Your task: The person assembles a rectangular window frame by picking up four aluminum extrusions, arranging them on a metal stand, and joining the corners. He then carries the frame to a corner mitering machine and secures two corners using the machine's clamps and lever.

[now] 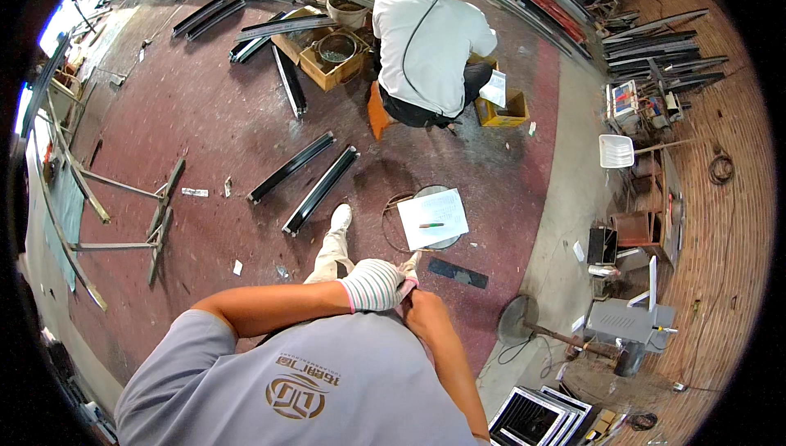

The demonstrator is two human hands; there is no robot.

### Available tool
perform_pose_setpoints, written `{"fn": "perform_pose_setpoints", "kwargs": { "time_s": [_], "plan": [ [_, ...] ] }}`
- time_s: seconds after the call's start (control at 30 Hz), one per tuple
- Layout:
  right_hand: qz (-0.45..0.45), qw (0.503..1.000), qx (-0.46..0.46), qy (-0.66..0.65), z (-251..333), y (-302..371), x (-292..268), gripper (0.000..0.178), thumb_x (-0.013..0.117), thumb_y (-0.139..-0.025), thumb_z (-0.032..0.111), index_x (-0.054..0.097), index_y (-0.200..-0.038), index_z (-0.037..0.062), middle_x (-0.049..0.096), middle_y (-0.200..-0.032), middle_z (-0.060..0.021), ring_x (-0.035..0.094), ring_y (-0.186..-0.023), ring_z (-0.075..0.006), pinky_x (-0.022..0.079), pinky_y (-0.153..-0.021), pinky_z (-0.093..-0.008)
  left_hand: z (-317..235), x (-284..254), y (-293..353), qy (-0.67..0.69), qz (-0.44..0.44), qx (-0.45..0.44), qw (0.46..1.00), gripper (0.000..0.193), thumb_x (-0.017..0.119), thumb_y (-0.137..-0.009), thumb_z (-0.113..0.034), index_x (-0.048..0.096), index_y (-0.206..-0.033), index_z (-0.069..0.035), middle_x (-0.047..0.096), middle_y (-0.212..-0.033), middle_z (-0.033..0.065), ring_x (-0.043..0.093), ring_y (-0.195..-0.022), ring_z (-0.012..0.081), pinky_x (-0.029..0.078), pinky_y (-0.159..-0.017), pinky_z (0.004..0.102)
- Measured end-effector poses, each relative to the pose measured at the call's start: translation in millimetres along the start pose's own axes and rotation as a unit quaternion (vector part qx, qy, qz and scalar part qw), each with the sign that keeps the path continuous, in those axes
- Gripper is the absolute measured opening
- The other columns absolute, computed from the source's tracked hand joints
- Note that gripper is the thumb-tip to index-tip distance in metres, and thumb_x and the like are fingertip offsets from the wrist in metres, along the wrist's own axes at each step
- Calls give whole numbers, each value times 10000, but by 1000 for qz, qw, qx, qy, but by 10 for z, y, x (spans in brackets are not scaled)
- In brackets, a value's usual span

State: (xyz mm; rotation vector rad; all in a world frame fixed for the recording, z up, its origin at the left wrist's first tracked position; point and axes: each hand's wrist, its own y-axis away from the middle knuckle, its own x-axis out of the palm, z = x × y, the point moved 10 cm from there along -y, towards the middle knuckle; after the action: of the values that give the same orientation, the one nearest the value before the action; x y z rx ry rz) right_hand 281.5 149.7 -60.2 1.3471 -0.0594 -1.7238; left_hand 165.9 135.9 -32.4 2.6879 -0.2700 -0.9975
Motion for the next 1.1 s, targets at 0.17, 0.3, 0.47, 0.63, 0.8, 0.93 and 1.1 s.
{"fn": "perform_pose_setpoints", "kwargs": {
  "time_s": [0.17,0.3,0.47,0.63,0.8,0.93,1.1],
  "plan": [
    [-43,889,143,-432,-678,-297,402,255,462,-1030,207,626,-997,14,660,-765,-165,646,-688,-313,500,-603,-430,14,119,-160,-157,-21,38,987,390,525,-978,-361,769,-941,-58,745,-823,162,736,-821,337,527,-822,455],
    [-16,626,0,-780,-474,-450,58,219,384,-1074,136,546,-938,81,476,-606,9,424,-489,-96,418,-506,-316,237,457,-347,-196,63,2,979,307,591,-923,-317,780,-926,-74,759,-848,142,745,-840,333,548,-810,457],
    [-228,616,-8,-754,-878,-607,-91,168,451,-1048,64,593,-1133,31,668,-941,-122,617,-733,-168,492,-608,-283,-182,348,-316,-116,61,37,991,323,591,-925,-345,773,-876,-82,739,-810,170,739,-794,357,569,-707,487],
    [-50,682,245,-687,-1411,-1290,320,283,502,-1023,160,606,-1264,54,670,-1280,-145,664,-1042,-250,539,-848,-346,-745,43,-163,-108,-52,172,978,360,580,-934,-332,746,-781,-52,691,-677,178,705,-668,372,553,-652,489],
    [-72,663,138,-732,-1422,-1413,164,638,459,-997,597,577,-1340,73,703,-1144,-164,662,-1022,-244,504,-897,-406,-626,167,-316,-161,-11,149,976,352,572,-940,-327,759,-809,-59,718,-722,167,727,-727,353,563,-664,482],
    [-123,722,76,-677,-509,-946,-521,889,282,-987,776,450,-1520,84,591,-1396,-127,633,-1128,-239,470,-931,-391,-165,435,-485,-189,52,39,980,320,564,-949,-317,774,-906,-80,738,-786,174,741,-786,350,574,-681,478],
    [-141,744,23,-653,-437,-1147,-1044,807,223,-1028,725,481,-1503,127,503,-1531,-98,607,-1262,-292,562,-869,-521,-536,361,-400,-108,37,118,986,317,564,-959,-306,759,-879,-69,716,-763,180,715,-737,388,567,-672,480]
  ]
}}
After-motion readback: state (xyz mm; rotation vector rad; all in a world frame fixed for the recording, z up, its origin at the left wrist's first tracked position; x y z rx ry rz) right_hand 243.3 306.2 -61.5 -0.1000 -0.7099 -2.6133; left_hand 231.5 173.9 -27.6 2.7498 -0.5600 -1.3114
